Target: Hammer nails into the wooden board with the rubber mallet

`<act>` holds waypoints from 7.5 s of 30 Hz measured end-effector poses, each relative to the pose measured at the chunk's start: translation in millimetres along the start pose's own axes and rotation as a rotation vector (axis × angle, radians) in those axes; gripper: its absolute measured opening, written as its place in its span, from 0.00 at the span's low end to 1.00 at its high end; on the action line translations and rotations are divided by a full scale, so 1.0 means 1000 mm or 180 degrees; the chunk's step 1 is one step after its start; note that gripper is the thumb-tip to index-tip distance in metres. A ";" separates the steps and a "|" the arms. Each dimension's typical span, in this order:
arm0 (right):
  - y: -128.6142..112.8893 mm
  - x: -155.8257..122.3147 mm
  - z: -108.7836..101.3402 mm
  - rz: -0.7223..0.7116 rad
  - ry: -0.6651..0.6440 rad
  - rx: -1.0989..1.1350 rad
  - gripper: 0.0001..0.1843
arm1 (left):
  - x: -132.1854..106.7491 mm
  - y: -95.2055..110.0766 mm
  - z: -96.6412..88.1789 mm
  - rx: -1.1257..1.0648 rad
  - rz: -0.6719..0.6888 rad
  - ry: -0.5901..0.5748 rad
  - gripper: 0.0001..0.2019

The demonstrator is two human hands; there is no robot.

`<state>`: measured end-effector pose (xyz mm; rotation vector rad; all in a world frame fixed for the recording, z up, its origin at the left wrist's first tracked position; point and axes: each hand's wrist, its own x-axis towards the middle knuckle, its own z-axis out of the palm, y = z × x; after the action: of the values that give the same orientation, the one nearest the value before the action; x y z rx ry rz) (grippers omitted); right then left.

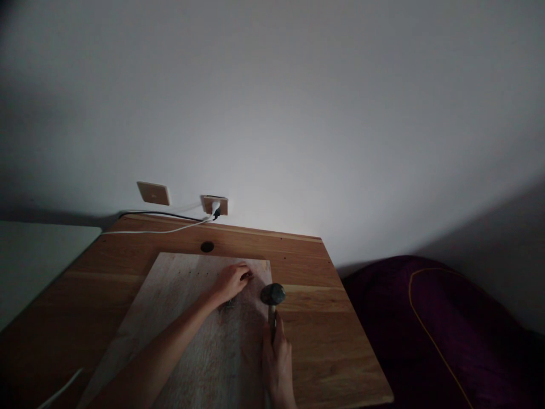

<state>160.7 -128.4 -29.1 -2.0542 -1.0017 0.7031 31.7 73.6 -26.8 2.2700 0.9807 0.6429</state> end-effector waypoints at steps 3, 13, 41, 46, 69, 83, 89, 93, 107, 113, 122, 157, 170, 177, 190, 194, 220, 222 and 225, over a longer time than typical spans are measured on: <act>0.002 0.000 0.000 -0.0087 0.0113 0.0005 0.38 | 0.000 0.001 -0.001 -0.0015 -0.0019 0.0005 0.06; -0.003 0.000 0.000 -0.0018 0.0103 -0.0009 0.39 | -0.002 0.006 -0.003 -0.0010 -0.0066 -0.0014 0.05; -0.004 -0.001 -0.001 -0.0052 0.0094 0.0006 0.37 | -0.001 0.003 0.000 -0.0110 -0.0155 0.0153 0.02; -0.005 -0.001 -0.001 -0.0073 0.0107 -0.0068 0.38 | 0.000 0.001 0.001 -0.0170 -0.0114 0.0073 0.04; 0.000 0.003 -0.001 -0.0146 0.0200 -0.0301 0.38 | -0.001 0.004 -0.002 -0.0140 -0.0065 -0.0024 0.07; -0.004 0.001 0.000 -0.0066 0.0105 -0.0089 0.40 | -0.001 0.002 0.000 -0.0211 -0.0077 0.0043 0.04; -0.002 0.002 -0.001 -0.0185 0.0282 -0.0003 0.38 | -0.002 0.000 -0.001 -0.0269 -0.0007 -0.0052 0.10; -0.010 0.005 -0.004 -0.0120 0.0137 0.0218 0.41 | -0.004 0.000 -0.003 -0.0283 -0.0010 -0.0065 0.19; -0.068 0.054 0.000 -0.0203 -0.0518 0.0320 0.38 | -0.003 0.006 -0.007 -0.0259 -0.0157 -0.0246 0.32; -0.067 0.051 -0.002 -0.0297 -0.0393 0.0420 0.37 | -0.004 0.010 -0.011 -0.0186 -0.0241 -0.0260 0.31; -0.080 0.046 0.001 -0.0416 -0.0388 0.0059 0.39 | -0.005 0.010 -0.012 -0.0255 -0.0171 -0.0184 0.27; -0.127 -0.014 -0.036 -0.0260 0.0024 0.2576 0.34 | -0.004 -0.001 0.000 -0.0178 -0.0094 0.0037 0.12; -0.134 -0.003 -0.071 -0.0299 -0.0363 0.2490 0.35 | -0.003 -0.004 0.002 -0.0130 0.0017 0.0066 0.08; -0.094 0.010 -0.032 0.0009 -0.0216 0.1489 0.40 | -0.002 0.002 -0.004 -0.0183 -0.0196 -0.0089 0.08; -0.052 0.024 -0.026 -0.0611 -0.0358 -0.0403 0.41 | -0.002 -0.004 0.000 -0.0513 -0.0090 -0.0154 0.49; -0.043 0.022 -0.018 -0.0703 -0.0333 -0.0607 0.43 | -0.002 -0.004 0.000 -0.0542 -0.0083 -0.0074 0.48; 0.003 -0.031 -0.017 0.0175 -0.0099 0.0177 0.43 | -0.059 0.025 -0.078 0.0747 0.0605 -0.1073 0.09; 0.008 -0.028 -0.014 0.0171 -0.0134 0.0120 0.42 | -0.065 0.028 -0.077 0.0851 0.0581 -0.1082 0.10; 0.013 -0.026 -0.012 0.0159 -0.0231 0.0085 0.43 | -0.070 0.030 -0.070 0.1058 0.0527 -0.0977 0.11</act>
<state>160.5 -160.1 -28.8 -2.0494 -0.9793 0.8177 -39.8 25.2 29.4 2.6615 0.8005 0.1922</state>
